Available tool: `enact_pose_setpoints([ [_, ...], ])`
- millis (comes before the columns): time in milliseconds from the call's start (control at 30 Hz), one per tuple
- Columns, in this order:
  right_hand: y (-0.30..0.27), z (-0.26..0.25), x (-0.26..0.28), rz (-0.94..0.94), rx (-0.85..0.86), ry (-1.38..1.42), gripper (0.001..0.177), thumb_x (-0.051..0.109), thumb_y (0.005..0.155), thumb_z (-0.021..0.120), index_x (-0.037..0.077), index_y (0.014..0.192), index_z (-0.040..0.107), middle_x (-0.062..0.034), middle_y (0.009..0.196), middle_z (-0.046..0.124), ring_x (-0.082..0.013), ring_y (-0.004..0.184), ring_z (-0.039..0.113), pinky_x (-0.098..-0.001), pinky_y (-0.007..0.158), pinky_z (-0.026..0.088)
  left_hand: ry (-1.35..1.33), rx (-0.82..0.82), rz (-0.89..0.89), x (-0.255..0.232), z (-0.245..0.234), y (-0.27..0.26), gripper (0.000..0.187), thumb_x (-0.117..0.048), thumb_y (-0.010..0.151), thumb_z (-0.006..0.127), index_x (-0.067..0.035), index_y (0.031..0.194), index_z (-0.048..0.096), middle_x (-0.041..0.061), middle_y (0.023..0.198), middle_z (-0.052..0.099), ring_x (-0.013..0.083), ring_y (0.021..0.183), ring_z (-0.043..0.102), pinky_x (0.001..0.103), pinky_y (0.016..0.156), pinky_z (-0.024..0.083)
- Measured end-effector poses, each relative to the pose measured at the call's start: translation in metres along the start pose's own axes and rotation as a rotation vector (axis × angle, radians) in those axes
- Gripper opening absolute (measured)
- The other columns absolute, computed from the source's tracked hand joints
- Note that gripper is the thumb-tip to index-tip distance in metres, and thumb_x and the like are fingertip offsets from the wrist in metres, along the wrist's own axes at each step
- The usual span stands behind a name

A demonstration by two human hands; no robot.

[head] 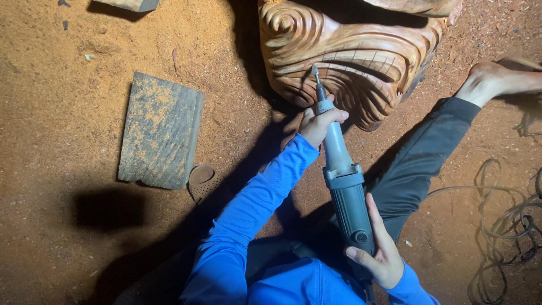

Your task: The person uses a rotary tool to carve intricate details into a large wooden sculpture while sitting on the ground.

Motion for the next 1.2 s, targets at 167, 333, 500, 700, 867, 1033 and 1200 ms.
enact_pose_setpoints([
  [167, 0.000, 0.000, -0.001, 0.013, 0.005, 0.010, 0.116, 0.020, 0.074, 0.076, 0.011, 0.164, 0.004, -0.0123, 0.171, 0.021, -0.0241, 0.150, 0.034, -0.0378, 0.121, 0.024, 0.010, 0.034, 0.044, 0.009, 0.000, 0.010, 0.024, -0.034, 0.054, 0.077, -0.012, 0.063, 0.074, 0.007, 0.149, 0.063, 0.0218, 0.101, 0.069, 0.030, 0.079, 0.048],
  [333, -0.003, 0.000, 0.006, 0.037, -0.026, 0.005, 0.115, 0.020, 0.074, 0.074, 0.011, 0.165, 0.004, -0.0109, 0.168, 0.029, -0.0223, 0.149, 0.036, -0.0370, 0.122, 0.024, 0.028, -0.044, -0.104, -0.017, 0.009, -0.014, 0.035, -0.033, 0.053, 0.078, -0.008, 0.076, 0.071, 0.005, 0.117, 0.063, 0.0207, 0.090, 0.066, 0.033, 0.077, 0.051],
  [500, -0.007, 0.001, 0.004, 0.072, -0.056, 0.048, 0.119, 0.017, 0.071, 0.075, 0.014, 0.166, 0.002, -0.0094, 0.166, 0.032, -0.0203, 0.146, 0.039, -0.0350, 0.119, 0.027, 0.064, -0.047, -0.163, -0.025, 0.018, -0.022, 0.044, -0.033, 0.054, 0.078, -0.007, 0.085, 0.064, 0.009, 0.088, 0.066, 0.0204, 0.078, 0.065, 0.033, 0.069, 0.052],
  [700, -0.013, 0.007, 0.013, 0.066, -0.107, 0.085, 0.118, 0.022, 0.070, 0.073, 0.011, 0.165, 0.003, -0.0108, 0.171, 0.021, -0.0213, 0.152, 0.029, -0.0373, 0.122, 0.020, 0.131, 0.001, -0.036, -0.014, 0.027, -0.014, 0.033, -0.036, 0.056, 0.075, -0.014, 0.075, 0.060, 0.010, 0.096, 0.057, 0.0237, 0.082, 0.065, 0.036, 0.075, 0.053],
  [867, -0.019, 0.011, 0.013, 0.079, -0.158, 0.135, 0.119, 0.024, 0.070, 0.073, 0.012, 0.165, 0.002, -0.0111, 0.171, 0.021, -0.0224, 0.152, 0.031, -0.0384, 0.122, 0.022, 0.062, 0.108, 0.128, -0.001, 0.036, -0.006, 0.025, -0.030, 0.060, 0.080, -0.013, 0.067, 0.064, 0.001, 0.069, 0.064, 0.0172, 0.068, 0.060, 0.032, 0.067, 0.048],
  [1033, -0.028, 0.010, 0.005, 0.051, -0.177, 0.164, 0.121, 0.022, 0.069, 0.073, 0.012, 0.165, 0.002, -0.0119, 0.169, 0.025, -0.0215, 0.150, 0.034, -0.0371, 0.122, 0.022, 0.178, 0.123, 0.094, -0.012, 0.045, -0.020, 0.034, -0.037, 0.057, 0.078, -0.016, 0.065, 0.054, -0.001, 0.072, 0.055, 0.0156, 0.071, 0.055, 0.028, 0.070, 0.044],
  [1200, -0.034, 0.012, 0.007, 0.086, -0.213, 0.193, 0.120, 0.023, 0.068, 0.072, 0.013, 0.165, 0.002, -0.0116, 0.170, 0.023, -0.0232, 0.150, 0.034, -0.0386, 0.121, 0.025, 0.303, 0.080, -0.044, -0.010, 0.053, -0.025, 0.052, -0.048, 0.049, 0.076, -0.013, 0.087, 0.081, 0.014, 0.168, 0.032, 0.0207, 0.143, 0.048, 0.025, 0.112, 0.033],
])
Point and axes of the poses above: each hand's wrist, its own y-axis towards the middle knuckle, its own z-axis out of the palm, x = y × z, the point moved 2 cm from there along y, towards the middle knuckle
